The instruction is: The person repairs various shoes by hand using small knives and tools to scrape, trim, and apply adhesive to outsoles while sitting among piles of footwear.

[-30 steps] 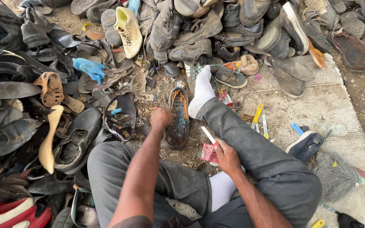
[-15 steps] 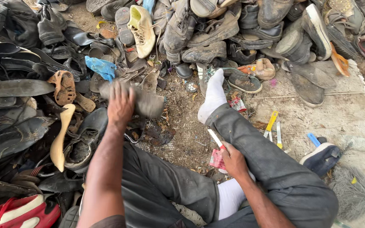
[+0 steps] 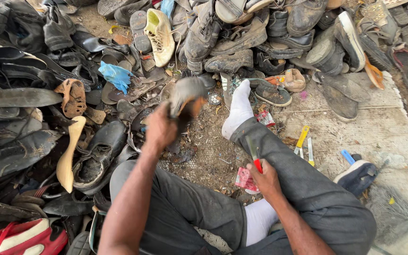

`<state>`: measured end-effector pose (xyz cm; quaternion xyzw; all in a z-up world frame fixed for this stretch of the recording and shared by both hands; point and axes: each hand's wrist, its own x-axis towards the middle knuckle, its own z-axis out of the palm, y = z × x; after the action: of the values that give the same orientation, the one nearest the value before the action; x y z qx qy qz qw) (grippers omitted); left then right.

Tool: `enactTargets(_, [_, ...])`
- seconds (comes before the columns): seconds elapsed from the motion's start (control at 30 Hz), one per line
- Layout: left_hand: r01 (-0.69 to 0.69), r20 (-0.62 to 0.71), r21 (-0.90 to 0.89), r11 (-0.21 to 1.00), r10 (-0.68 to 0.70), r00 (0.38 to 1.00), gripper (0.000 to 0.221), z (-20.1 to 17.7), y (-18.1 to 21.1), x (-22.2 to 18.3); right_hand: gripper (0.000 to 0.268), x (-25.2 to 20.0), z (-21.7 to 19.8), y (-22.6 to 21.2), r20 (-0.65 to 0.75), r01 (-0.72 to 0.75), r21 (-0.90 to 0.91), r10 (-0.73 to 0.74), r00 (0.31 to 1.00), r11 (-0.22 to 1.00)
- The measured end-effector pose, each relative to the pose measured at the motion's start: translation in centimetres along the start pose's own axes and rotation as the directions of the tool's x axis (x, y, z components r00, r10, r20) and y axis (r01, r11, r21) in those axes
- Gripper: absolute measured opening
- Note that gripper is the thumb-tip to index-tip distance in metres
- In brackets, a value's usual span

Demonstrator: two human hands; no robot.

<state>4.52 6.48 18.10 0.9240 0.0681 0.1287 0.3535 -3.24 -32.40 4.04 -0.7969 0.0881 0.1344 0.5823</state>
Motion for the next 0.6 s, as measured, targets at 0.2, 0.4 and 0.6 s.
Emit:
enactTargets(0.2, [0.615,0.526,-0.641,0.458,-0.322,0.787,0.032,11.6,-0.1,-5.1,0.038,-1.7,-0.1,-0.8,0.04,0.01,0.328,-0.024,0.999,0.945])
enactTargets(0.4, [0.663,0.595,-0.614,0.427,-0.301,0.745,0.031,14.4,1.3,-10.1,0.03,-4.9,3.4,-5.4,0.217,-0.306,0.564,0.219,0.951,0.767])
enactTargets(0.6, [0.325,0.573,0.143,0.935,-0.346,0.743,0.077,6.7,0.9,-6.2,0.027,-6.8,1.3,-3.5,-0.049,0.057,0.301,-0.044,0.998,0.952])
